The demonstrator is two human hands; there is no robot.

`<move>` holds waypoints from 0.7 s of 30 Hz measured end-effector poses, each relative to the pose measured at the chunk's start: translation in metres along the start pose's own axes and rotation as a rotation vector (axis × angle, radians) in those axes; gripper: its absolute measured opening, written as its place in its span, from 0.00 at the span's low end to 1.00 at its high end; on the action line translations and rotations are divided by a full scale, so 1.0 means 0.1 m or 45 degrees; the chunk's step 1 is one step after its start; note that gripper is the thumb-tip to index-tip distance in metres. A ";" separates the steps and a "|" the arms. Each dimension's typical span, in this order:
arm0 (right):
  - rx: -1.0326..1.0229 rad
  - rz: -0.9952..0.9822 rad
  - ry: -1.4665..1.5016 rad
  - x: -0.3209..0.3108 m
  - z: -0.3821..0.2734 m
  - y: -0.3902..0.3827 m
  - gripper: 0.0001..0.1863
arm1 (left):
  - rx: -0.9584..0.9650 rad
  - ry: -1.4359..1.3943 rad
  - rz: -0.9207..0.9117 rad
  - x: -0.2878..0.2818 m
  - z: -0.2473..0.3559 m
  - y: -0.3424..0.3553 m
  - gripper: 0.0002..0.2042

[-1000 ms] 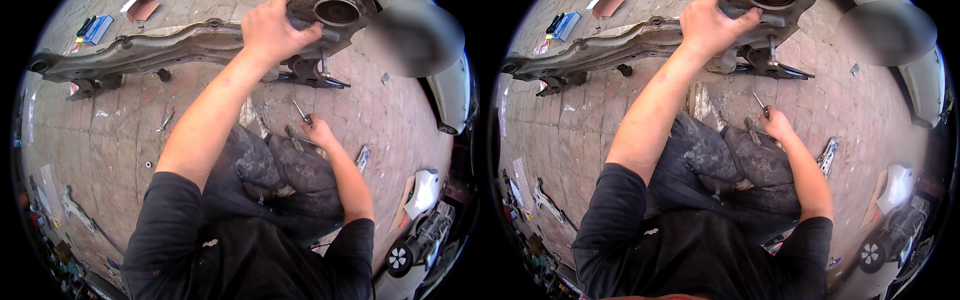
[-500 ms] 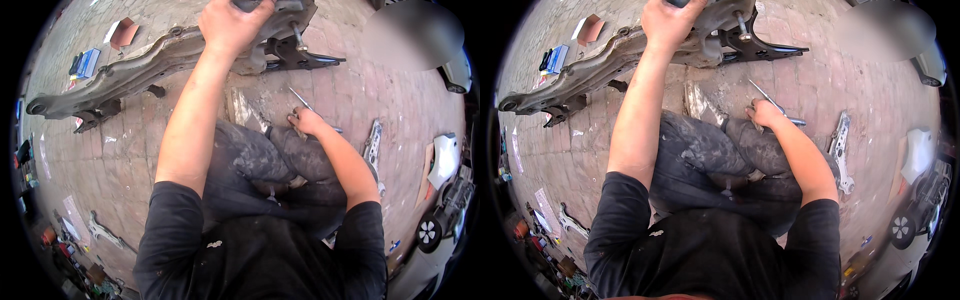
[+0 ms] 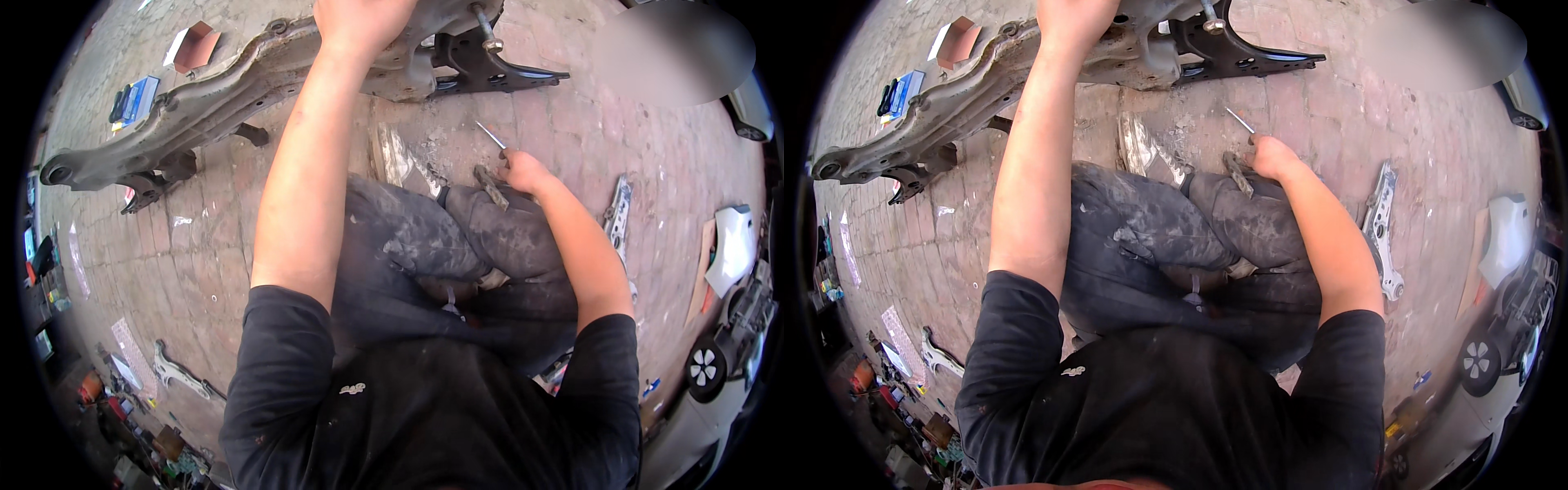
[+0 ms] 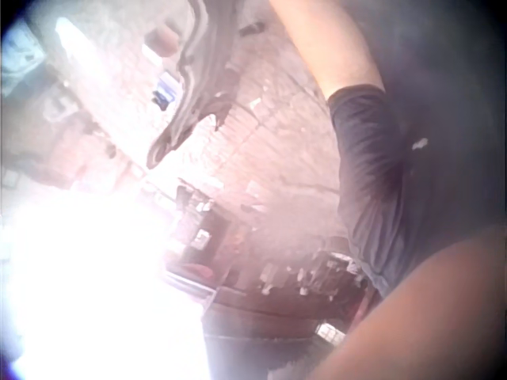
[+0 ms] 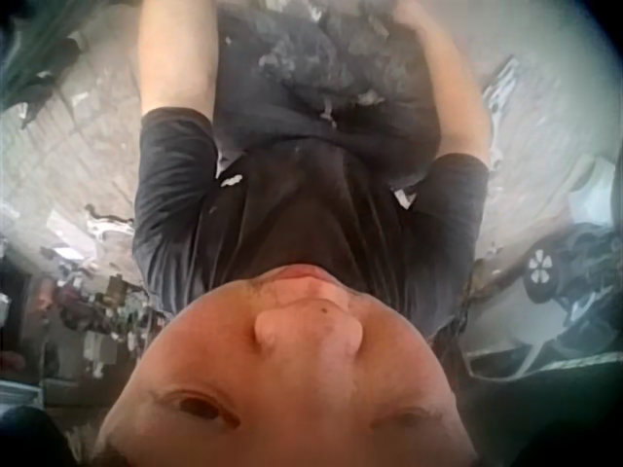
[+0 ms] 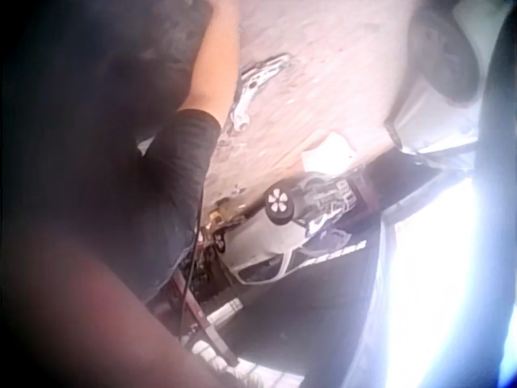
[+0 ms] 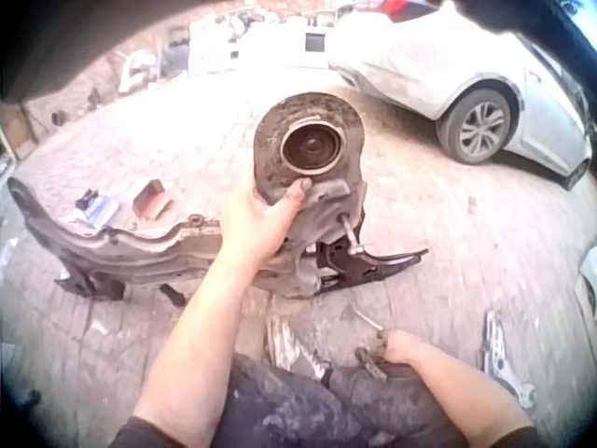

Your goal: The person sits on the ground and uses a screwdriver and hammer to remove and install bolts on a car subframe. They repeatedly insert and tighten bolts, then use a hammer to tap the part into place.

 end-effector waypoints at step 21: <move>-1.088 0.413 -0.289 -0.92 -0.88 -0.67 0.09 | -0.010 0.217 0.032 -0.02 0.01 0.06 0.26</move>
Point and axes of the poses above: each hand's wrist, its own y-axis towards the middle knuckle, its own x-axis out of the palm, z = x × y, the point moved 7 cm from there along y, towards the middle knuckle, and after that the axes turned 12 degrees about z, right-handed, at the moved point
